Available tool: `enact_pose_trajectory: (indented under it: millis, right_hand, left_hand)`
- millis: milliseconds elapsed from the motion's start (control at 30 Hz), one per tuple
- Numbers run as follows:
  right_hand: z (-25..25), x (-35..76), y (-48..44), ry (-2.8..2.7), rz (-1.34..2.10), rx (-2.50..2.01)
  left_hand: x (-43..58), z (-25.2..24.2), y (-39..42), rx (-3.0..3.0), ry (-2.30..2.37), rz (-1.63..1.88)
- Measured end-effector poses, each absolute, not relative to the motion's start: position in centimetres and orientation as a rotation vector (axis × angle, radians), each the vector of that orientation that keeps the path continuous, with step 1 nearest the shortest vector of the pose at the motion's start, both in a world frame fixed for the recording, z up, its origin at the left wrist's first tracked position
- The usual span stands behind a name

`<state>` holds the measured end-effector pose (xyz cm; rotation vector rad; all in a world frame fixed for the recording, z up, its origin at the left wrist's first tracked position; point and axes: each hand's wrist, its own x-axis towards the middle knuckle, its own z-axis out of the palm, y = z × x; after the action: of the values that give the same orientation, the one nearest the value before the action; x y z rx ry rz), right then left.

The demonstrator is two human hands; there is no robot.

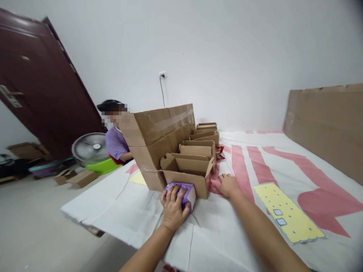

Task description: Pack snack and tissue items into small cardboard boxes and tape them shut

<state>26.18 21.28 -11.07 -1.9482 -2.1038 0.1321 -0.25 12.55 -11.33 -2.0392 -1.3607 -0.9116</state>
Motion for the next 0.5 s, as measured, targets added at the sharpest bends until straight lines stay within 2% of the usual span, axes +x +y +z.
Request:
enact_pose_trajectory:
  millis: [267,500]
  right_hand:
    - [-10.9,26.6,24.4,-1.948,0.083,-1.95]
    - [-11.3,27.3,29.7,-1.648,0.246,-1.954]
  left_hand:
    - [-0.4,-11.4,13.0,-2.034,-1.288,-0.913]
    - [-0.6,-11.6,13.4,-2.046,-1.276,-0.923]
